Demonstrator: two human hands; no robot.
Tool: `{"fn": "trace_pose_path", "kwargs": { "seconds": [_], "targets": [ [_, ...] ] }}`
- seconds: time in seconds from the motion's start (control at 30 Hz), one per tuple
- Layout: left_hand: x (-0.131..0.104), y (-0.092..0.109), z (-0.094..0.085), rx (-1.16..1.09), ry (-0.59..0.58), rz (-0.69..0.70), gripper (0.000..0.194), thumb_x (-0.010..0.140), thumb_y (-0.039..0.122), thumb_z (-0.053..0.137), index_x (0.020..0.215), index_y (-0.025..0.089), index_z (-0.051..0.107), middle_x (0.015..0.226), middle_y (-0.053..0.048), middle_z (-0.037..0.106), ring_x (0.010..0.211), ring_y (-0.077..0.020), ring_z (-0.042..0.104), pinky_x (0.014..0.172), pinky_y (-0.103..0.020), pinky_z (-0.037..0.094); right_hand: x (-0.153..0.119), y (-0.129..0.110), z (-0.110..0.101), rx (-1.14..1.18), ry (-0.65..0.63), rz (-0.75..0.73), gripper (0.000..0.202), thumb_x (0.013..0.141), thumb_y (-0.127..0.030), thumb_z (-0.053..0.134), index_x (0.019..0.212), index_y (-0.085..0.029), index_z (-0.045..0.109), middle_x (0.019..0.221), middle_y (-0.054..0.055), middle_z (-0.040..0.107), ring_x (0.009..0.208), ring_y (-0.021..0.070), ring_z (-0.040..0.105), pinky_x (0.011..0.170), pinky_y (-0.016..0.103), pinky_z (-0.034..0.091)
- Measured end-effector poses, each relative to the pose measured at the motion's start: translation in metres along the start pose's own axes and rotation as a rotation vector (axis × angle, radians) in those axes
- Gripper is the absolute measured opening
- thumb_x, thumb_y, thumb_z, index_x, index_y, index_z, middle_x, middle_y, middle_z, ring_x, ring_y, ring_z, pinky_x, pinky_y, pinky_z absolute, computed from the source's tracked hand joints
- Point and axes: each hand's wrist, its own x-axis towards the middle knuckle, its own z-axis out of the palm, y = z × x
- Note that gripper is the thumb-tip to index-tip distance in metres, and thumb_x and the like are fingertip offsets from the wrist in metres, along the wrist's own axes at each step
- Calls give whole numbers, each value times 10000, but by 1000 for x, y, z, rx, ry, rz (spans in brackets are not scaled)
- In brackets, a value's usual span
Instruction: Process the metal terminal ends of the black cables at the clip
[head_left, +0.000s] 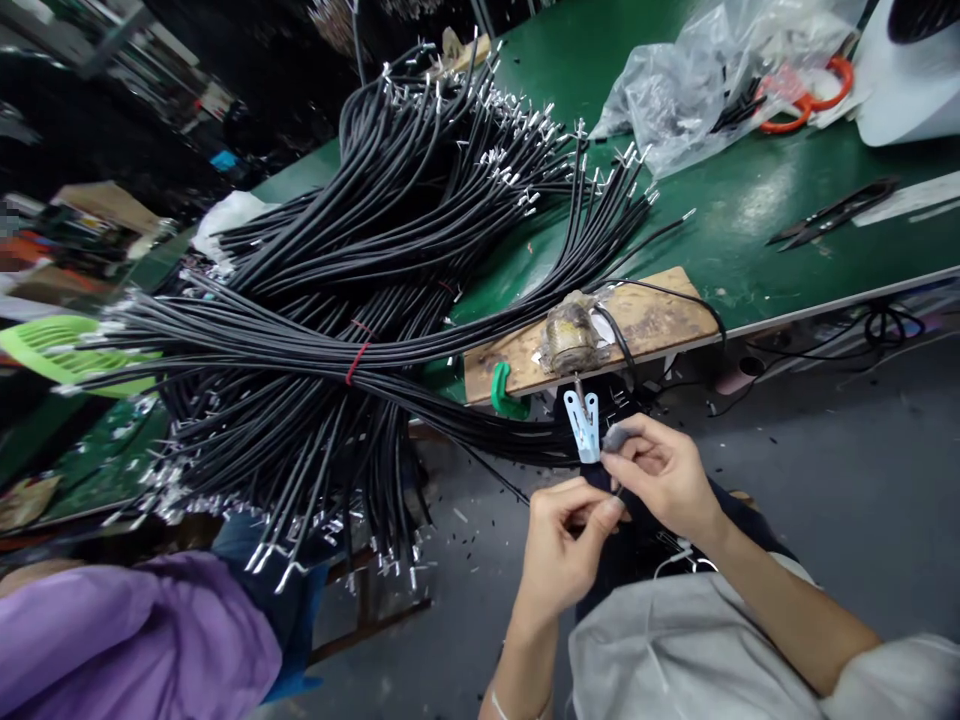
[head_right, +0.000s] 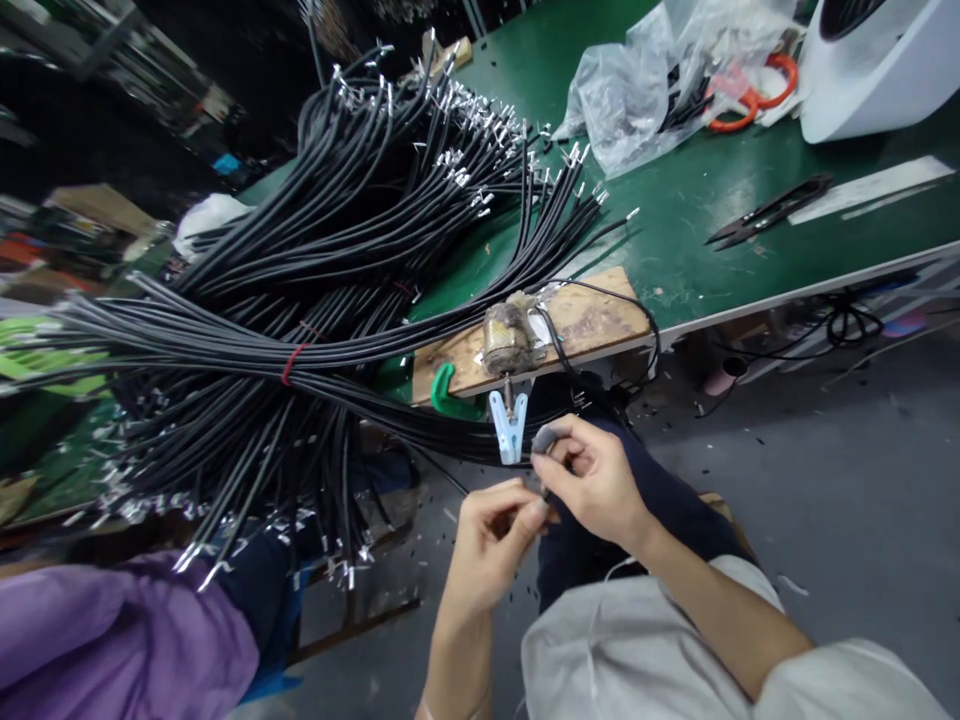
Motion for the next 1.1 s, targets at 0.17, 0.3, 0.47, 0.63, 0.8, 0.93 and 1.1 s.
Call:
{"fn": "trace_pose_path", "kwargs": {
  "seconds": [0.17, 0.3, 0.47, 0.63, 0.8, 0.93, 1.1],
  "targets": [
    [2, -1, -3, -84, -75, -48, 442, 856, 428, 547, 616, 67, 630, 570, -9, 461, 415, 4, 365, 379, -126, 230, 9, 0, -13, 10, -175, -55, 230, 827, -312, 625, 919, -103, 599, 712, 23, 522, 633, 73, 492, 586, 176, 423],
    [5, -5, -9, -300, -131, -146, 469, 825, 480, 571, 604, 67, 576, 512, 16, 421, 328, 8, 311, 320, -126, 170, 10, 8, -18, 72, -397, -80, 171, 787, -257, 675, 826, -97, 628, 808, 64, 557, 757, 107, 543, 684, 215, 455],
    [4, -7, -3, -324, -25, -55, 334, 771, 382, 668, 666, 64, 655, 587, -10, 508, 378, -35, 487, 367, -123, 329, -4, 18, 4, 372, -164, 133, 303, 739, -336, 719, 717, -119, 509, 619, -4, 492, 513, 80, 498, 486, 205, 434],
    [4, -10, 5, -338, 65, -49, 342, 719, 354, 722, 584, 63, 601, 553, -1, 482, 417, -66, 534, 413, -139, 378, -13, 13, 15, -73, 68, -254, 111, 838, -175, 579, 776, -143, 493, 662, 10, 488, 559, 103, 486, 501, 240, 429],
    [5, -13, 3, -382, 155, -115, 426, 797, 473, 614, 660, 71, 582, 484, 20, 456, 317, -1, 343, 343, -124, 227, -9, 13, 10, -632, 109, -886, 198, 759, 28, 559, 901, -108, 526, 836, 94, 554, 824, 162, 481, 725, 308, 445],
    [8, -13, -1, -352, 295, -91, 453, 814, 488, 589, 626, 79, 537, 480, 39, 395, 359, 13, 289, 374, -124, 189, -22, 19, 6, -511, -127, -757, 160, 786, -48, 570, 909, -131, 511, 833, 78, 539, 802, 164, 475, 738, 321, 434],
    [5, -14, -3, -285, 188, -27, 427, 831, 459, 572, 632, 81, 575, 563, 18, 408, 432, -8, 320, 424, -164, 214, -13, 8, -3, -462, -36, -389, 169, 816, -136, 610, 981, -159, 578, 857, 52, 563, 751, 133, 481, 678, 262, 408]
  ]
}}
